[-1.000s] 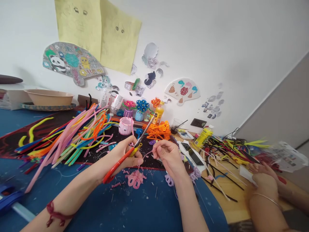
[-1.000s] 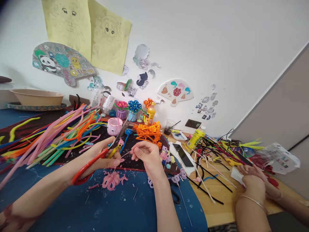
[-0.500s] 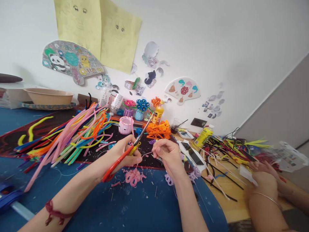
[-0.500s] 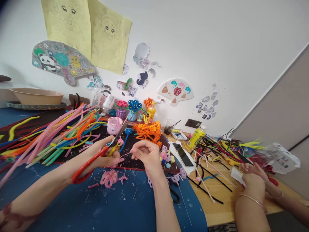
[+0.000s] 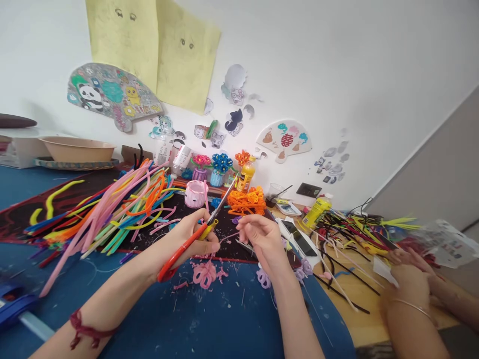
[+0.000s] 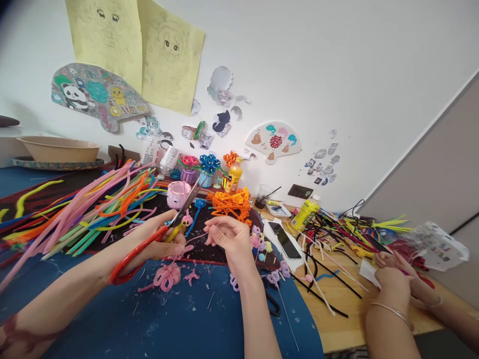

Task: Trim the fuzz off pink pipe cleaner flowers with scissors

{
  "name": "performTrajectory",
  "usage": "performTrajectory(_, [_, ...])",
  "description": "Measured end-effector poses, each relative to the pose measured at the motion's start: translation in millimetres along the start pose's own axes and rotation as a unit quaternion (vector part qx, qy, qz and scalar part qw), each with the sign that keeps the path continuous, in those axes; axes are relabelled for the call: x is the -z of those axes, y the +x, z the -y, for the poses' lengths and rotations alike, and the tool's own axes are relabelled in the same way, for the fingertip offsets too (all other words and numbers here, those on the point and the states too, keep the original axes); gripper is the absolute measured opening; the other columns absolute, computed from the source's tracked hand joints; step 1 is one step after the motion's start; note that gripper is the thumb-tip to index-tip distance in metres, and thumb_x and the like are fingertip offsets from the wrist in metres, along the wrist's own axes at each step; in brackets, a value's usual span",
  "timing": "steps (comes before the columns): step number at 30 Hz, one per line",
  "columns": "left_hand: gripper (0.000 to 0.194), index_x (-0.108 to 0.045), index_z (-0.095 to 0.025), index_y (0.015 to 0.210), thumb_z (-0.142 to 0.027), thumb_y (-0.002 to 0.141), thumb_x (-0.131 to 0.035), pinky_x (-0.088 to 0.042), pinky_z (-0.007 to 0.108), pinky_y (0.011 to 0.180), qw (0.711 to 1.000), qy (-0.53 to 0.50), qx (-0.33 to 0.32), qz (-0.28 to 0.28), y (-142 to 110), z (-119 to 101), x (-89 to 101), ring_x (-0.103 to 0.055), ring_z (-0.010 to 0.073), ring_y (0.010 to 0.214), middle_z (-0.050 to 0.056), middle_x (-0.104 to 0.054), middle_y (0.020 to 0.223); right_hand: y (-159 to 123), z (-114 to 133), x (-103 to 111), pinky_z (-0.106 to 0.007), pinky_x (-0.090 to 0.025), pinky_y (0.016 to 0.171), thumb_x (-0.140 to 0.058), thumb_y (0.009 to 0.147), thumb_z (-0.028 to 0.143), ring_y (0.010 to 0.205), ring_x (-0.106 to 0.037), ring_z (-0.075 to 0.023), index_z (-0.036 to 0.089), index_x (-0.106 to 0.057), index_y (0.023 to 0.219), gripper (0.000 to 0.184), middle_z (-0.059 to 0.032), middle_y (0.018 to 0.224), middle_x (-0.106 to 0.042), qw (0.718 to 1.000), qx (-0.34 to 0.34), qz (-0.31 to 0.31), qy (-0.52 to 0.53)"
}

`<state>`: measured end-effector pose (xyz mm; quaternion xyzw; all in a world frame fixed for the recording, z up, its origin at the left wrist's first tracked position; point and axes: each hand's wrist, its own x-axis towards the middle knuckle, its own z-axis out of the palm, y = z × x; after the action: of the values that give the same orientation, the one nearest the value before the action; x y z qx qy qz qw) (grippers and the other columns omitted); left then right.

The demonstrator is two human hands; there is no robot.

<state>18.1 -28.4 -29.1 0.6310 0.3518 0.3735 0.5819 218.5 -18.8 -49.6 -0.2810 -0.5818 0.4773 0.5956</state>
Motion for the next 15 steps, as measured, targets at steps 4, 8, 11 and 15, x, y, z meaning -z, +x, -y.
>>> performTrajectory(4, [0.04, -0.04, -0.024, 0.082, -0.034, 0.061, -0.072, -0.026, 0.021, 0.048, 1.0, 0.001, -0.009, -0.023, -1.7, -4.7, -1.4, -0.043, 0.0079, 0.05, -0.007, -0.057, 0.062, 1.3, -0.2, 1.3, -0.023, -0.041, 0.048, -0.08, 0.067, 0.039, 0.052, -0.055, -0.0106, 0.021, -0.073, 0.086, 0.027, -0.0026, 0.074, -0.069, 1.0, -0.008, -0.012, 0.014])
performTrajectory(8, [0.039, -0.041, -0.024, 0.081, -0.034, 0.062, -0.073, -0.023, 0.02, 0.046, 1.0, 0.006, -0.001, -0.023, -3.0, -6.7, -3.4, -0.04, 0.0071, 0.05, -0.007, -0.057, 0.062, -0.4, 0.4, -1.8, -0.023, -0.042, 0.049, -0.082, 0.065, 0.034, 0.053, -0.057, -0.0109, 0.02, -0.072, 0.077, 0.021, -0.0011, 0.068, -0.068, 0.999, -0.038, -0.006, 0.009])
performTrajectory(11, [0.037, -0.043, -0.024, 0.082, -0.034, 0.063, -0.073, -0.023, 0.02, 0.046, 1.0, 0.006, 0.001, -0.019, -4.5, -8.3, -4.5, -0.04, 0.0075, 0.05, -0.007, -0.056, 0.062, -2.3, 1.2, -5.5, -0.022, -0.043, 0.05, -0.083, 0.064, 0.03, 0.053, -0.057, -0.0098, 0.02, -0.072, 0.072, 0.017, 0.0005, 0.069, -0.069, 0.999, -0.039, -0.017, 0.01])
performTrajectory(15, [0.033, -0.045, -0.023, 0.08, -0.033, 0.064, -0.072, -0.028, 0.022, 0.049, 1.0, 0.007, 0.005, 0.004, -6.8, -10.2, -3.5, -0.043, 0.0087, 0.054, -0.007, -0.055, 0.064, -3.0, 1.9, -8.8, -0.022, -0.045, 0.051, -0.083, 0.063, 0.028, 0.051, -0.057, -0.009, 0.021, -0.072, 0.071, 0.015, 0.0013, 0.069, -0.069, 0.999, -0.032, -0.033, -0.008])
